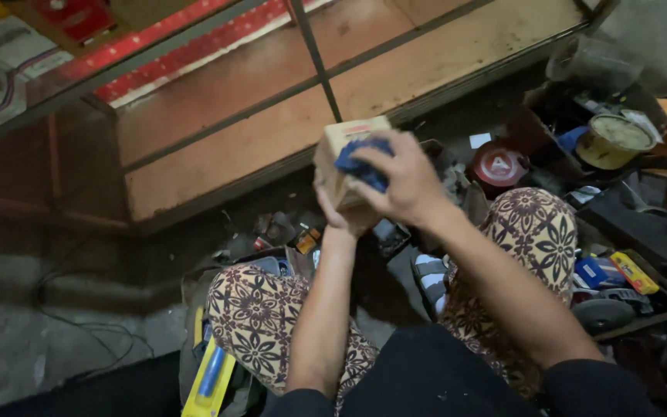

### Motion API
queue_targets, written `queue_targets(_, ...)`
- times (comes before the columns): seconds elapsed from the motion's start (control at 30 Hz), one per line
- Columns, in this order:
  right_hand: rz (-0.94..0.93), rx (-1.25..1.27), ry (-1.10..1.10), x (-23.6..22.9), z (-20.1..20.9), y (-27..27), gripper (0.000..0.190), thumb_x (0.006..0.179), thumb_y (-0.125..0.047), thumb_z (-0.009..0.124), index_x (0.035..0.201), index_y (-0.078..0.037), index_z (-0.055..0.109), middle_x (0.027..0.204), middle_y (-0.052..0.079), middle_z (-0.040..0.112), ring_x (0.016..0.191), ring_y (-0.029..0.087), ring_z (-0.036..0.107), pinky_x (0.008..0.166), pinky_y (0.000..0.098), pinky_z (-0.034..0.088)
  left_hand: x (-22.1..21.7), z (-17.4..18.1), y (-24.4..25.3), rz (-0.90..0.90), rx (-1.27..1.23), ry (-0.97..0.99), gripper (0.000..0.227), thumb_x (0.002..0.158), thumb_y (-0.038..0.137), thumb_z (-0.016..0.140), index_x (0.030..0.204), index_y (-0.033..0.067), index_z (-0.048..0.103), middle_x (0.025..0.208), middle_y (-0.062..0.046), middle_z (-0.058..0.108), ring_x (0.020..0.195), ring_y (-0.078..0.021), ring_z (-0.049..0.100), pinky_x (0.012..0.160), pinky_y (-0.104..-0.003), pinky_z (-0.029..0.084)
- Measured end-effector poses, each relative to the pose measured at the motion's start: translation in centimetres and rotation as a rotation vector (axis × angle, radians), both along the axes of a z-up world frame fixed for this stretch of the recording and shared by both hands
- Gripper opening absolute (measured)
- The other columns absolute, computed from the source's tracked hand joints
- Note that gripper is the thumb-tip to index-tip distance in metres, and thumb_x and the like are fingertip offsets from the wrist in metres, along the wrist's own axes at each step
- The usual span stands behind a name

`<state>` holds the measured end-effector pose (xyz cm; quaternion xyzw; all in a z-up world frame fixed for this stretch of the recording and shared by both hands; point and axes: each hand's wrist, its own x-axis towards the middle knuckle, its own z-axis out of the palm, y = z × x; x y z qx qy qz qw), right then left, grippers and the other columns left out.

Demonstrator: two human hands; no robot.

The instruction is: The person sits on the floor and wipes a small cardboard box with a blue cloth, turning it over to clean all sides. After cleaning, the person places the box on a shelf and picks up a second, smaller red box to wipe with the cloth.

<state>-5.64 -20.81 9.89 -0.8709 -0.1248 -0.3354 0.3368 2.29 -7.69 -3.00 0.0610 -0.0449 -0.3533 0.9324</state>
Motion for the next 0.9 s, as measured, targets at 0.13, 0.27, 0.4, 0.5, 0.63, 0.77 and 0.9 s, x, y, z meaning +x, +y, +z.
queue_targets(0.13,0.062,0.022,0.117,-0.1,0.1,-0.1,0.037,0.077,-0.021,0.086,0.111,-0.013,0.074,0.119,0.017,0.063,0.108,0.039,0.061,0.095,0.0465,0.050,0.9,1.2,1.9,0.106,0.053,-0.039,0.095,0.093,0.071,0.048,0.167,0.0135,0.032,0.162,-0.018,0.043,0.144,-0.0400,0.048,0.119,-0.060,0.044)
queue_targets(0.27,0.014,0.120,0.116,0.4,0.2,-1.4,0.033,0.080,-0.016,0.084,0.111,-0.014,0.074,0.117,0.015,0.064,0.110,0.036,0.065,0.095,0.0427,0.054,1.0,4.0,3.9,0.034,0.135,-0.188,0.098,0.090,0.075,0.052,0.165,0.0150,0.032,0.161,-0.016,0.042,0.140,-0.0414,0.049,0.110,-0.063,0.047)
queue_targets(0.4,-0.275,0.172,0.032,1.3,-1.0,-3.2,0.033,0.084,-0.012,0.082,0.116,-0.014,0.074,0.121,0.018,0.063,0.111,0.037,0.066,0.095,0.0414,0.055,1.2,6.2,6.0,0.025,0.173,-0.231,0.100,0.083,0.078,0.055,0.162,0.0212,0.030,0.160,-0.011,0.042,0.140,-0.0414,0.048,0.101,-0.064,0.051)
queue_targets(0.5,-0.227,0.329,-0.046,0.7,0.4,-2.4,0.033,0.089,-0.013,0.083,0.120,-0.012,0.072,0.122,0.016,0.064,0.116,0.034,0.066,0.101,0.0412,0.055,1.0,8.1,8.0,0.046,0.205,-0.292,0.101,0.084,0.077,0.056,0.164,0.0197,0.031,0.161,-0.014,0.044,0.141,-0.0432,0.048,0.102,-0.063,0.050)
queue_targets(0.63,-0.071,0.294,-0.103,-0.6,1.9,1.3,0.039,0.081,-0.013,0.086,0.117,-0.011,0.072,0.119,0.016,0.063,0.114,0.034,0.064,0.100,0.0424,0.053,1.2,8.6,9.4,0.099,0.349,-0.265,0.100,0.077,0.074,0.056,0.159,0.0215,0.034,0.159,-0.012,0.045,0.140,-0.0394,0.050,0.107,-0.060,0.051)
queue_targets(0.77,0.186,0.230,-0.217,-1.2,2.3,3.3,0.035,0.082,-0.013,0.085,0.115,-0.014,0.073,0.123,0.015,0.062,0.117,0.034,0.063,0.101,0.0430,0.053,2.1,6.2,9.8,0.089,0.319,-0.366,0.094,0.093,0.070,0.055,0.164,0.0116,0.039,0.159,-0.016,0.047,0.141,-0.0367,0.049,0.115,-0.055,0.045)
queue_targets(0.9,-0.004,0.246,-0.195,0.7,0.3,1.7,0.032,0.084,-0.011,0.083,0.115,-0.014,0.074,0.123,0.015,0.065,0.116,0.036,0.063,0.101,0.0430,0.055,0.9,4.9,9.3,0.076,0.369,-0.274,0.084,0.089,0.062,0.058,0.159,0.0187,0.040,0.156,-0.008,0.050,0.142,-0.0322,0.050,0.118,-0.053,0.044)
